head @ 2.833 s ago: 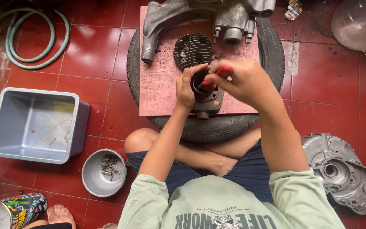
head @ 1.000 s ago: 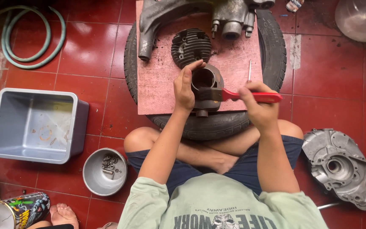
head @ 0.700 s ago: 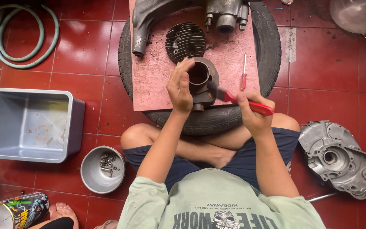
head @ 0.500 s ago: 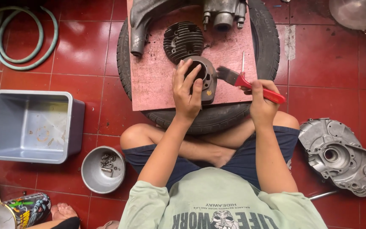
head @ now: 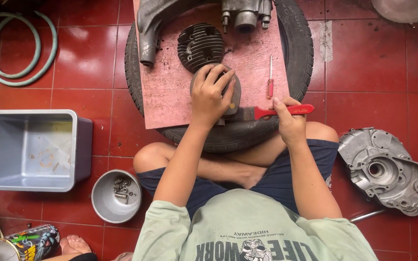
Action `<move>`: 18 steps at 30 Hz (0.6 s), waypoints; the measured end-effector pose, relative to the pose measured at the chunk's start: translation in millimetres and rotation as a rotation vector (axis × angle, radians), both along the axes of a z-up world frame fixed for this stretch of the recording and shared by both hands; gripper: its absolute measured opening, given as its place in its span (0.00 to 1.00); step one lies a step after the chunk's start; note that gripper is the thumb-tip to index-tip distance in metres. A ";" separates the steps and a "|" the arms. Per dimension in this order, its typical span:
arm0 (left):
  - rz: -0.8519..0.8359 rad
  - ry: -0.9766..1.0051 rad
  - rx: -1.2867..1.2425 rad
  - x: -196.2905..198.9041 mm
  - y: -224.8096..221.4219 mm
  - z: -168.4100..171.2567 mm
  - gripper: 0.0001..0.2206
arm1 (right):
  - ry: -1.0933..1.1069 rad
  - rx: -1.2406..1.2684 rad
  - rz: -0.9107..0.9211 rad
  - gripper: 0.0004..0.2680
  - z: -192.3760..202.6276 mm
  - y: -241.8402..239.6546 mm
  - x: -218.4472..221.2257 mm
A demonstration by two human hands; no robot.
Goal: Cleaning a motorcycle cylinder block using a scraper and a brush to remove carbon and dirt.
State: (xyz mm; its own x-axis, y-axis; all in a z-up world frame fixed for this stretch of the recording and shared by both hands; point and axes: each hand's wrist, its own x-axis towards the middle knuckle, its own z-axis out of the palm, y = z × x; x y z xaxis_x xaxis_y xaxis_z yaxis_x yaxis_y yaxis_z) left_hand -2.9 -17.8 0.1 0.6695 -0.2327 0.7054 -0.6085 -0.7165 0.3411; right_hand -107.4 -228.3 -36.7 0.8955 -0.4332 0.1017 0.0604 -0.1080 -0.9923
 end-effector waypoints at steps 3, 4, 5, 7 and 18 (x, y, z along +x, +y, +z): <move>0.012 -0.010 -0.003 -5.7 -2.4 11.4 0.06 | -0.070 -0.027 -0.056 0.10 -2.5 0.4 2.5; 0.009 -0.009 -0.002 -5.3 -2.6 10.7 0.06 | -0.069 -0.026 -0.059 0.10 8.7 6.5 4.7; 0.017 -0.033 0.026 -5.0 -3.0 10.1 0.06 | -0.090 0.029 -0.078 0.10 20.1 12.5 6.9; 0.024 -0.055 0.056 -3.3 -3.3 8.2 0.06 | -0.109 0.085 -0.096 0.10 15.9 14.1 8.0; 0.211 0.052 0.102 -12.9 -17.8 18.6 0.08 | -0.014 0.284 -0.053 0.12 19.0 13.6 -4.4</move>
State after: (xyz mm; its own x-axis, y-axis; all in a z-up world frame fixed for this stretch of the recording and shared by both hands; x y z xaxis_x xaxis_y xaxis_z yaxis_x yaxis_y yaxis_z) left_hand -15.8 -35.6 18.6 0.7454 -0.1519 0.6491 -0.4252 -0.8582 0.2875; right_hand -111.8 -214.8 -17.7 0.8701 -0.4926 -0.0182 0.0761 0.1708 -0.9824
